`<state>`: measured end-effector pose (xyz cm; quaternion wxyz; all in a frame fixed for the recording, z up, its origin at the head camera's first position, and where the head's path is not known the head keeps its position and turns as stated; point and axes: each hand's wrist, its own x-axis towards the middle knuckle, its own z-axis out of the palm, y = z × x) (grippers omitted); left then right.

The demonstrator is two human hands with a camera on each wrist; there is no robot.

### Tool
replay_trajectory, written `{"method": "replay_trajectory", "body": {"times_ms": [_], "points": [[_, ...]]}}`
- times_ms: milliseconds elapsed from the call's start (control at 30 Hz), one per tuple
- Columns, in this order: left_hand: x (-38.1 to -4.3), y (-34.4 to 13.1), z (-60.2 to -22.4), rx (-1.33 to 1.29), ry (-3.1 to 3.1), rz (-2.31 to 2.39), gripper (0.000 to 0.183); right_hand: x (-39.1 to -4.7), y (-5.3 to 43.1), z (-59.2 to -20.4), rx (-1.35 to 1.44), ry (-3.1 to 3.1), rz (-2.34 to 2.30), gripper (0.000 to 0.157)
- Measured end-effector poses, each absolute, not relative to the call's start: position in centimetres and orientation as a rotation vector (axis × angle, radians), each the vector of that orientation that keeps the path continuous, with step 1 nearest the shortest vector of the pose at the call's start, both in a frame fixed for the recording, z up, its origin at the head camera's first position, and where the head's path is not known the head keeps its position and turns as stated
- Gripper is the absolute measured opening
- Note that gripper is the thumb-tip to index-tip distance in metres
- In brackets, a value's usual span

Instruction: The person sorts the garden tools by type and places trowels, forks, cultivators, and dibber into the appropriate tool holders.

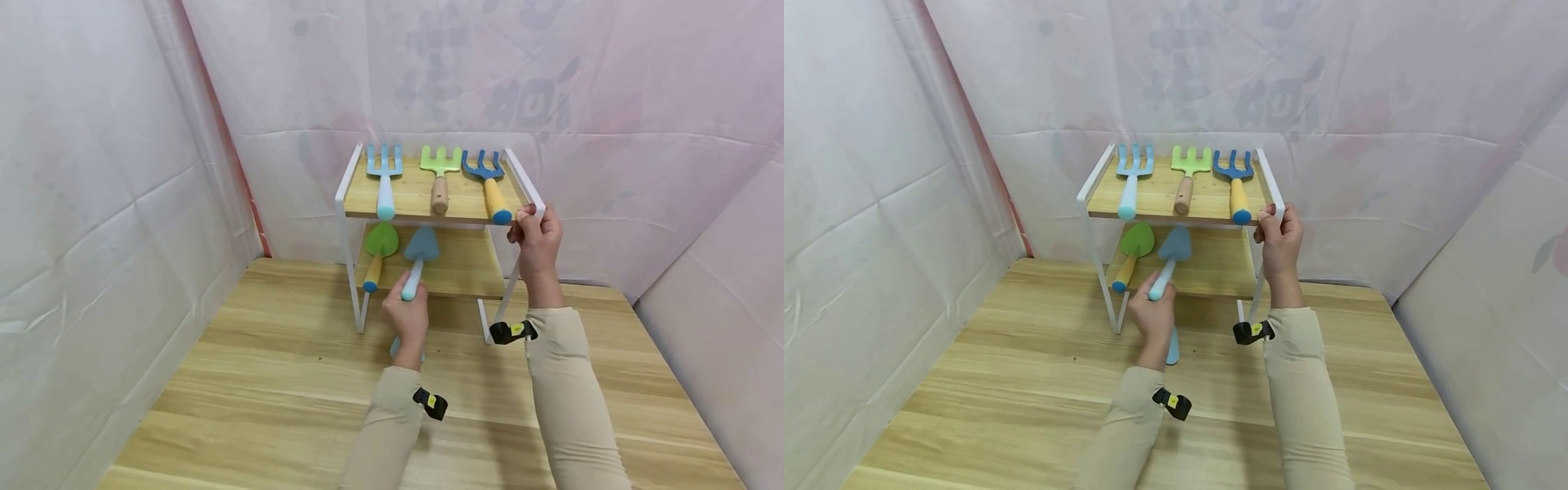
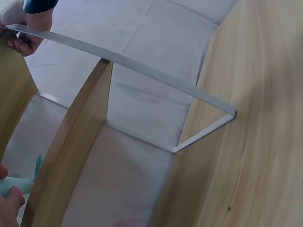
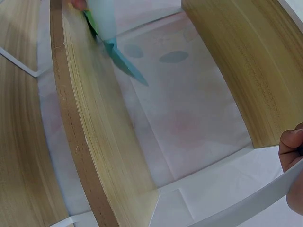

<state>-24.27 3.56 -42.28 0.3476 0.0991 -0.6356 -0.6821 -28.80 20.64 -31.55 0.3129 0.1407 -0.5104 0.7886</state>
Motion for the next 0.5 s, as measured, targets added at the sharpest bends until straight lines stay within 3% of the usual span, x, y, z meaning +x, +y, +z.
{"method": "replay_trajectory", "body": {"times_ms": [500], "points": [[-25.4,4.3,-42.1,0.356,-1.729,-1.617,0.025,-28.8,20.7,-31.6,0.382,-1.353,2.075,0.013]]}}
